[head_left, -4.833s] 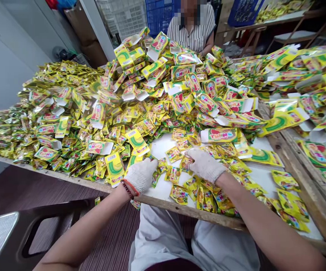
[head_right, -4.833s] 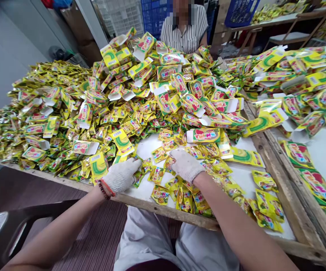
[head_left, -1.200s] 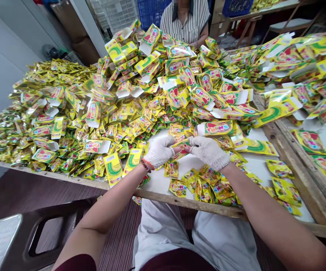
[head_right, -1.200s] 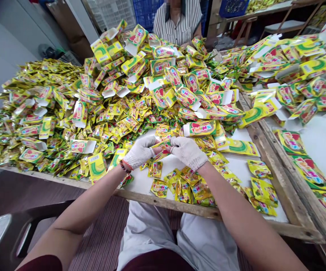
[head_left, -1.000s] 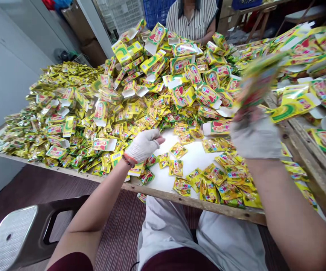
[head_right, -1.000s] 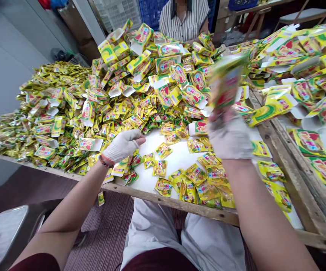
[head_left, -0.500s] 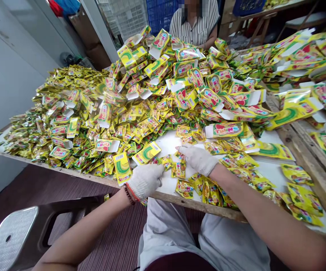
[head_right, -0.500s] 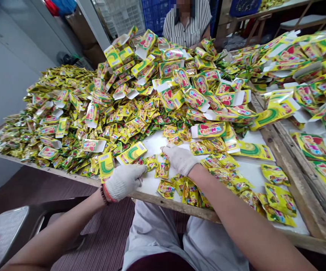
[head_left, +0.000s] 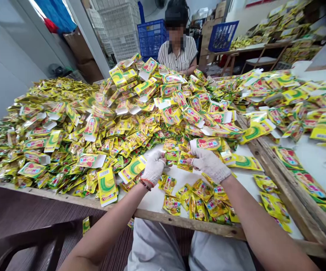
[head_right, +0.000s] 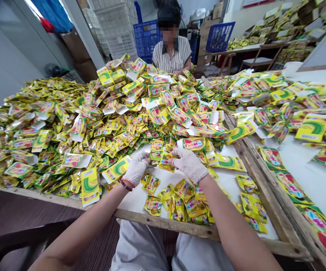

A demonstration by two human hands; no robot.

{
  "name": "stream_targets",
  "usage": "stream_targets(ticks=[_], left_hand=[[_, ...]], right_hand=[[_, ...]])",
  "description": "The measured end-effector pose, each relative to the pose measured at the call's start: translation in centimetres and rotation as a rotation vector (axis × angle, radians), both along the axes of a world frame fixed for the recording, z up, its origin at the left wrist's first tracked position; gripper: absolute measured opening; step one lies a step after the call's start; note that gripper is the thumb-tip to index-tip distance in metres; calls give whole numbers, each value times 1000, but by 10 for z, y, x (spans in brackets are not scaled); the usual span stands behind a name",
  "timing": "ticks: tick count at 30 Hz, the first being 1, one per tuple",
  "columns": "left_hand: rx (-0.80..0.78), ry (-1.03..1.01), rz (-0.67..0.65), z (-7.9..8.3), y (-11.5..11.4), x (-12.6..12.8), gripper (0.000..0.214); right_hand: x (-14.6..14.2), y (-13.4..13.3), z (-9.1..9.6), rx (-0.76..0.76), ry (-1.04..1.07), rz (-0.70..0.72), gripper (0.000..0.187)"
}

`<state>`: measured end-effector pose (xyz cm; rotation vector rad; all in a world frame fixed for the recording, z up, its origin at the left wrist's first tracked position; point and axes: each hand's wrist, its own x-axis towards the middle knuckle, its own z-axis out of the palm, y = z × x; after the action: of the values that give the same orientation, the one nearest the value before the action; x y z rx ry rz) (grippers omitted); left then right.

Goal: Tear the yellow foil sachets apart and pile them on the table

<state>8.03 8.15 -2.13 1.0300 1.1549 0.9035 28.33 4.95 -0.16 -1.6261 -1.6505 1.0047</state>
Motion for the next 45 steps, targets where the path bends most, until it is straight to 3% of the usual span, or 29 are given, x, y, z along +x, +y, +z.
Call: stream_targets(ticks=[2, 8, 13, 19, 24, 28, 31, 35, 39, 42, 45], left_hand=[[-4, -68, -27, 1, -9, 2, 22], [-43, -437, -89, 7, -28, 6, 29], [-306, -372, -247, 10, -21, -1, 34], [-101, -334, -83, 12, -28, 2, 41], [-36, -316, 31, 8, -31, 10, 49], [-21, -423, 103, 4, -30, 11, 57], [13, -419, 108, 1, -31, 10, 53], [241, -62, -21, 5, -29, -4, 33], [743, 736, -181, 31, -17, -54, 15], [822, 1403, -231, 56, -6, -105, 33], [912, 1620, -406, 69, 1, -141, 51]], right_hand=[[-6, 0, 1, 2, 91, 10, 23], [-21, 1, -5, 83, 50, -62, 27], [-19, -3, 1, 151, -37, 29, 21], [-20, -1, -4, 174, -146, -63, 25], [-27, -2, -9, 200, -225, -92, 23], [-39, -5, -14, 265, -65, -219, 34], [-48, -7, -11, 190, 77, -160, 43], [-48, -6, -4, 76, 150, -117, 28], [-34, -4, -3, -9, 354, -180, 28], [-26, -3, -5, 4, 448, -144, 28], [-27, -4, -2, 6, 420, -156, 30]])
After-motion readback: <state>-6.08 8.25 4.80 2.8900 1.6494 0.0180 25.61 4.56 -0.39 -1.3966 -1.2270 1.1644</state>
